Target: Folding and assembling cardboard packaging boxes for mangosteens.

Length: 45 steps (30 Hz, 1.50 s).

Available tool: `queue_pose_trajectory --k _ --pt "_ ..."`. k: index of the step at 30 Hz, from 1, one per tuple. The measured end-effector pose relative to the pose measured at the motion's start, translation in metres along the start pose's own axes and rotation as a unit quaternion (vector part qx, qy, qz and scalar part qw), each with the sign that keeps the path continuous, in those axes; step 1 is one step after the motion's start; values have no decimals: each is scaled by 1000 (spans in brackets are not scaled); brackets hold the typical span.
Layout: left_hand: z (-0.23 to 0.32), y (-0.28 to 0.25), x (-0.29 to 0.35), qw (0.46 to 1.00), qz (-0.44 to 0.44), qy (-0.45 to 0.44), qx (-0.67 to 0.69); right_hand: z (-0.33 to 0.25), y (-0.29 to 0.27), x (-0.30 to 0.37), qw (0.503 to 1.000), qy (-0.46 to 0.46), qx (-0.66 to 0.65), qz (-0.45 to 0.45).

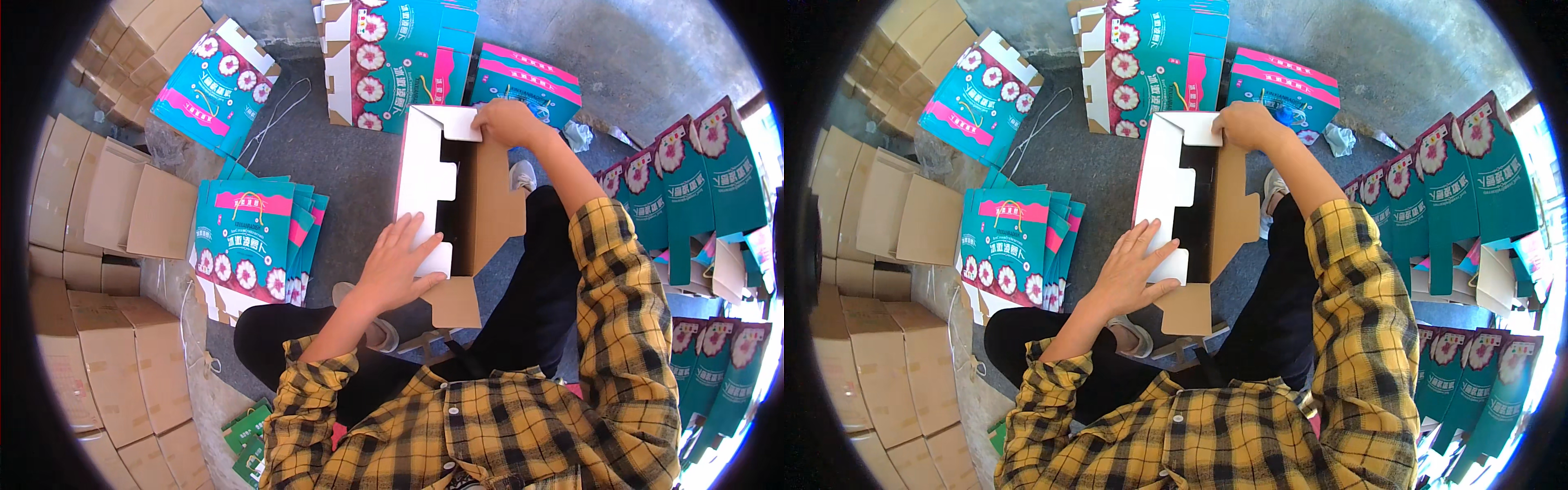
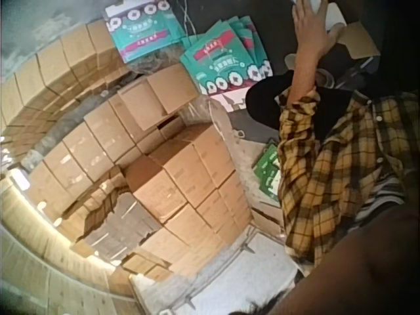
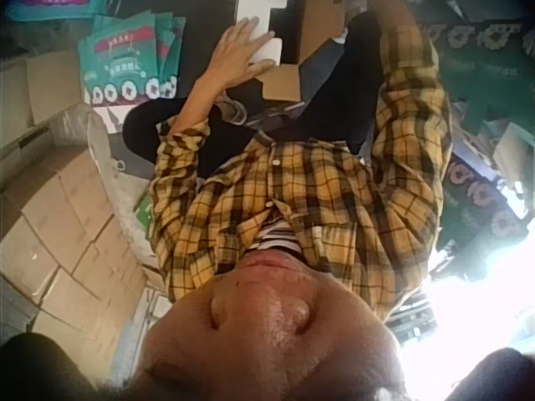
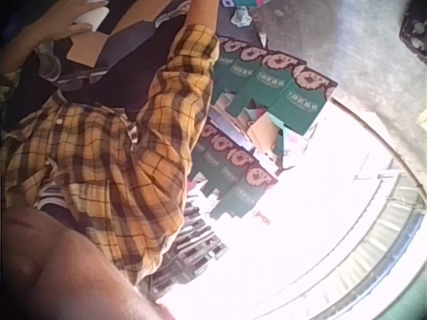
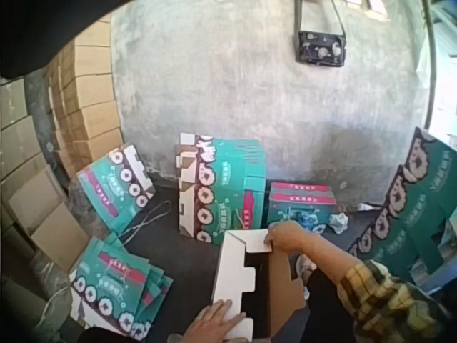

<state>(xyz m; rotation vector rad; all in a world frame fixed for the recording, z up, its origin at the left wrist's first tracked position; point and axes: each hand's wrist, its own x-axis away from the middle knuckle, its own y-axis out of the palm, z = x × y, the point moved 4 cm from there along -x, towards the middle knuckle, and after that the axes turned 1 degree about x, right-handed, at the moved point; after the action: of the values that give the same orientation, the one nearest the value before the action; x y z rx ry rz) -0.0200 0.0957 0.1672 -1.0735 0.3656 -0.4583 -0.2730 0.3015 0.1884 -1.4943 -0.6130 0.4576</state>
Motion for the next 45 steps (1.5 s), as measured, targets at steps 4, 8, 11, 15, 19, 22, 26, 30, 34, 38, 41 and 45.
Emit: queue_pose_trajectory --k 4,8,11,15,19,22,26,30,34,38,41,45 --pt "-1 3 -4 1000 -1 -5 8 -9 13 13 995 -32 97 4" --pt "-6 2 -11 1000 2 -14 25 -25 2 19 995 54 86 -15" --pt "-14 6 -14 999 13 -30 37 -17 15 23 995 90 42 23" --pt "-18 10 -9 998 45 -5 46 -12 13 28 994 108 18 24" --pt "-12 -8 19 999 -11 -10 44 -6 17 29 991 130 11 22" --pt "7 -3 25 996 23 -57 70 1 20 28 991 127 7 29" --pt "13 28 15 966 188 -176 -22 -3 24 23 993 110 6 46" --pt "45 46 -5 955 206 -123 -174 1 25 29 992 118 8 53" --pt "93 55 -6 981 181 -46 45 0 22 34 990 142 8 16" --pt "80 69 -12 978 165 -92 -86 0 21 37 988 152 -29 23" --pt "58 63 -1 982 149 -99 -57 4 26 42 991 135 -4 3" --pt "25 22 32 980 161 -95 -71 -6 15 65 987 112 -72 -93"
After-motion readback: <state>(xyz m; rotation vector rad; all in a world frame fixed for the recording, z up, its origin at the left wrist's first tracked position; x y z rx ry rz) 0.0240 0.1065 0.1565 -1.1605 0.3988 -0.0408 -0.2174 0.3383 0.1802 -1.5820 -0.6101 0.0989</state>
